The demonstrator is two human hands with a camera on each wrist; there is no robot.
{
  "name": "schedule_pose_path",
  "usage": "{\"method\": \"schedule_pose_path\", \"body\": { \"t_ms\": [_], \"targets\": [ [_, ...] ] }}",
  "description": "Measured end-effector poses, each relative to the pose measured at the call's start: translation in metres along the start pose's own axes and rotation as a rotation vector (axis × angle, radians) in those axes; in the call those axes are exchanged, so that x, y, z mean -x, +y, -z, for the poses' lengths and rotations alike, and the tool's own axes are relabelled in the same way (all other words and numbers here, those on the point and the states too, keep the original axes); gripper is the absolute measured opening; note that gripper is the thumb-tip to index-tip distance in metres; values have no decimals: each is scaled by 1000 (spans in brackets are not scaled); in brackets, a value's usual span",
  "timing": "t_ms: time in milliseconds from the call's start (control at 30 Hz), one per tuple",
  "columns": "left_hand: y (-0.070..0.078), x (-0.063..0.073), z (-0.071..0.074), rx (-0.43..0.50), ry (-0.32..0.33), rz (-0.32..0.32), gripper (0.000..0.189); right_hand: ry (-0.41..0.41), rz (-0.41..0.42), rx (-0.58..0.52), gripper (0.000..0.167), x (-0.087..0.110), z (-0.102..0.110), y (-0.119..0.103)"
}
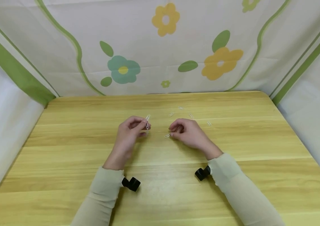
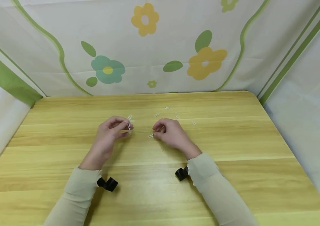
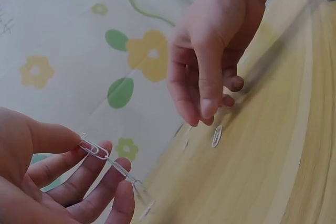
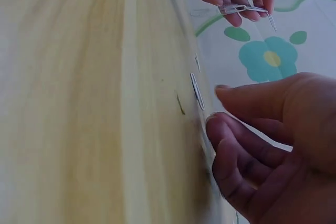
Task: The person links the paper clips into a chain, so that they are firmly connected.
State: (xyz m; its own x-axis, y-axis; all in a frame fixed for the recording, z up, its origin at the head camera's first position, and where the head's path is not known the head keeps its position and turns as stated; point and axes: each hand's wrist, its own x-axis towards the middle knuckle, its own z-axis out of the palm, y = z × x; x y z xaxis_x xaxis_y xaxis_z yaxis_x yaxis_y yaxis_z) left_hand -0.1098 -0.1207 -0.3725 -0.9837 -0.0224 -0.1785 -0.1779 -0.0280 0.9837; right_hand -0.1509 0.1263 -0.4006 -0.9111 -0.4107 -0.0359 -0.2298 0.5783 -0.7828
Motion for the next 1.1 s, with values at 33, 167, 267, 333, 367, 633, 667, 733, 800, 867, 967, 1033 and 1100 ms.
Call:
{"method": "schedule_pose_path", "body": {
  "t_ms": [33, 167, 267, 333, 367, 633, 667, 733, 800, 867, 967, 1033, 1100],
  "targets": [
    [-1, -1, 2, 8, 5, 5, 18, -10, 11, 20, 17, -2, -1, 0],
    [-4, -3, 3, 46, 10, 17, 16, -35, 42, 84, 17, -4, -5, -2],
    [-7, -3, 1, 90, -5, 14, 18, -27, 53, 108, 12, -2, -6, -3],
    [-9, -3, -1, 111, -16, 15, 21, -18, 59, 115, 8, 0, -6, -3],
    [-10, -3, -3, 122, -22, 17, 22, -15, 62, 116, 6, 1, -7, -3],
    [-10, 2, -7, 130, -63, 10, 24, -20, 48, 112, 6, 6, -9, 0],
    [-10, 3, -8, 128, -65, 8, 22, -20, 46, 111, 5, 6, -9, 0],
    [-9, 4, -9, 124, -68, 7, 19, -16, 43, 108, 6, 7, -9, 1],
    [-9, 5, -10, 115, -73, 8, 19, -13, 42, 105, 6, 8, -9, 2],
    [-9, 5, -12, 100, -78, 12, 21, -16, 51, 99, 6, 9, -9, 3],
    [-10, 6, -15, 91, -87, 16, 23, -15, 52, 76, 5, 10, -8, 6],
    [-11, 6, -16, 92, -92, 15, 23, -11, 38, 48, 5, 11, -7, 7],
    [-11, 5, -18, 99, -95, 15, 22, -1, 18, 21, 5, 12, -6, 7]
  ]
}}
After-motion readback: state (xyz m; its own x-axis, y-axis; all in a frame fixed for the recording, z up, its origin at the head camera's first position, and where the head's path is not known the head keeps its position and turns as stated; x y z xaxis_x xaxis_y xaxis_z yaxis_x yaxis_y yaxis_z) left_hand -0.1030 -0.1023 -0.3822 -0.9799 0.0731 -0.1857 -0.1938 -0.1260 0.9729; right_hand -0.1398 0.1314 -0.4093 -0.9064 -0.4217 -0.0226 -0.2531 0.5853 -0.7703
